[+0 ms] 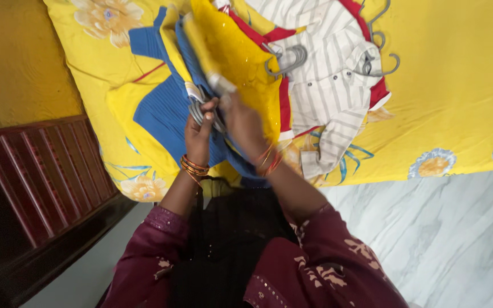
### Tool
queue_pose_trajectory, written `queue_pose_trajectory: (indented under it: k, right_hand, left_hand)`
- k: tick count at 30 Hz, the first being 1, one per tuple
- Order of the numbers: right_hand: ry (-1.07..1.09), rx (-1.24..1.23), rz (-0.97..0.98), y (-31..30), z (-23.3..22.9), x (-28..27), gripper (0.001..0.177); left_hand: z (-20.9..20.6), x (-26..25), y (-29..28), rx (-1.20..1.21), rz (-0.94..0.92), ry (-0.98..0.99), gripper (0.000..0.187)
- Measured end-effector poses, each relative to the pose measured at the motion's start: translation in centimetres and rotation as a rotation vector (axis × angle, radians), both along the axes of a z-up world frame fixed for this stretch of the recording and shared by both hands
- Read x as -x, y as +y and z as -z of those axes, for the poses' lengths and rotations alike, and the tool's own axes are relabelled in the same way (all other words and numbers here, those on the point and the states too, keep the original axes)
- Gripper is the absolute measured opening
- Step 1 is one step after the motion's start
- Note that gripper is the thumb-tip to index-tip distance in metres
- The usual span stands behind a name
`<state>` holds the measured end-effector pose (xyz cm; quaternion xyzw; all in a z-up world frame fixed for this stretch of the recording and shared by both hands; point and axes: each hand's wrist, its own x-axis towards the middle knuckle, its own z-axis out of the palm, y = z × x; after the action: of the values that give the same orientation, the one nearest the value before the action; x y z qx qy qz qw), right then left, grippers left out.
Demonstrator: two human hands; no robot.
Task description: The person picks up clothes from a pile on a bed, places them on hangers, and hangs them on a metal clothing rack. The person handles several different garments, including a pink t-shirt, a green top, a leopard-print top, a black and pink top, and a yellow top.
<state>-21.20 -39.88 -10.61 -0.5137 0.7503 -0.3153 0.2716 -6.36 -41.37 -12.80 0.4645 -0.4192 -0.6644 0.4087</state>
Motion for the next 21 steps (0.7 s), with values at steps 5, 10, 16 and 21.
queue_pose_trajectory:
  k: [5,10,16,21]
  right_hand:
    - [-0.267,0.286,-0.19,0.9,-5.0,-3.0,0.033]
    - [-0.441,0.433,-0.44,0.0,2.4,0.2,0.019]
    - [-0.176,0.369,0.322,-4.6,19.8,12.3,0.009]
    - [-0.068,0.173,0.739,-3.6,24.9,16.9,0.039]
  left_hand:
    - [-0.6,-0.8,-0.5,-0.037,-0.034,0.042,0.023]
    - [-1.4,-1.7,-0.7,0.024,-0.114,0.039,0.02]
    - [-1.7,-2.3,-0.5,0.045,-0.116,0.03,0.023]
    - [-2.8,-3.5,-0.3,0.017,-0.131,0.018,0.024]
